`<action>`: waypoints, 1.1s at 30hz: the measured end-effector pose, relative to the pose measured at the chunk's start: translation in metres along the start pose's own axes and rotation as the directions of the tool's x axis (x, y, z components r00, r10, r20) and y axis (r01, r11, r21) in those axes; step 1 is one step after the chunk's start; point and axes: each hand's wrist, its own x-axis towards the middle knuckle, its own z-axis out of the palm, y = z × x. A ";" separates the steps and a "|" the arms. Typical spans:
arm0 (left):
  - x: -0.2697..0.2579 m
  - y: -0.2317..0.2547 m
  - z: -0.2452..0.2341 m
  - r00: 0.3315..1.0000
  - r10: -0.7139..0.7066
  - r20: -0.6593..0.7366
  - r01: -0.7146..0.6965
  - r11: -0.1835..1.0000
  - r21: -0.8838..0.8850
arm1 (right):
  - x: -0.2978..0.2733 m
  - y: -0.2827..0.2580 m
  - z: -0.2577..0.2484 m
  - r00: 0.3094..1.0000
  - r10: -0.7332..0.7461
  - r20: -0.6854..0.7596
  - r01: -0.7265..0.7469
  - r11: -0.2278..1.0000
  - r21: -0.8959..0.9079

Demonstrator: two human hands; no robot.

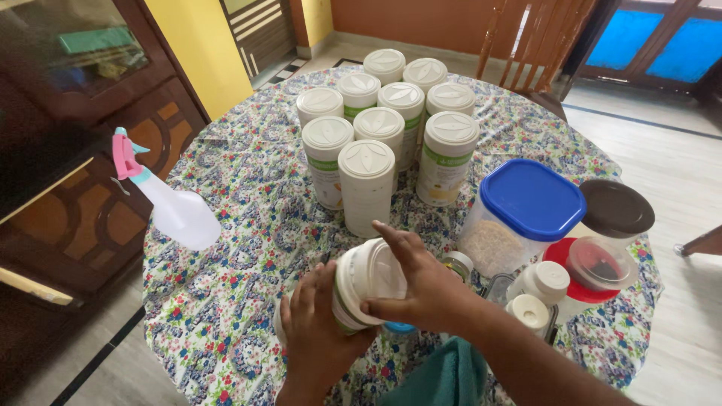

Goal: The person wipes the exterior and lid of a white plastic container with a green cloth, then places it on a shelf. They return to the table and wipe another container's lid and body with the cloth.

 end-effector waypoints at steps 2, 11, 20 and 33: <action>-0.002 -0.009 0.001 0.999 -0.037 -0.005 0.037 0.997 -0.069 | -0.005 0.003 -0.001 0.996 -0.077 -0.044 0.076 0.997 -0.017; 0.007 -0.017 0.013 0.955 -0.295 0.001 0.274 0.885 -0.376 | -0.023 0.039 -0.014 0.982 -0.103 -0.156 0.102 0.995 -0.016; 0.020 0.020 0.005 0.953 -0.292 -0.082 0.233 0.879 -0.417 | -0.037 0.056 -0.026 0.978 0.069 -0.197 -0.011 0.959 0.284; 0.000 -0.023 0.038 0.870 -0.491 0.039 0.454 0.769 -0.450 | -0.067 0.079 0.010 0.912 -0.198 -0.360 0.233 0.971 0.056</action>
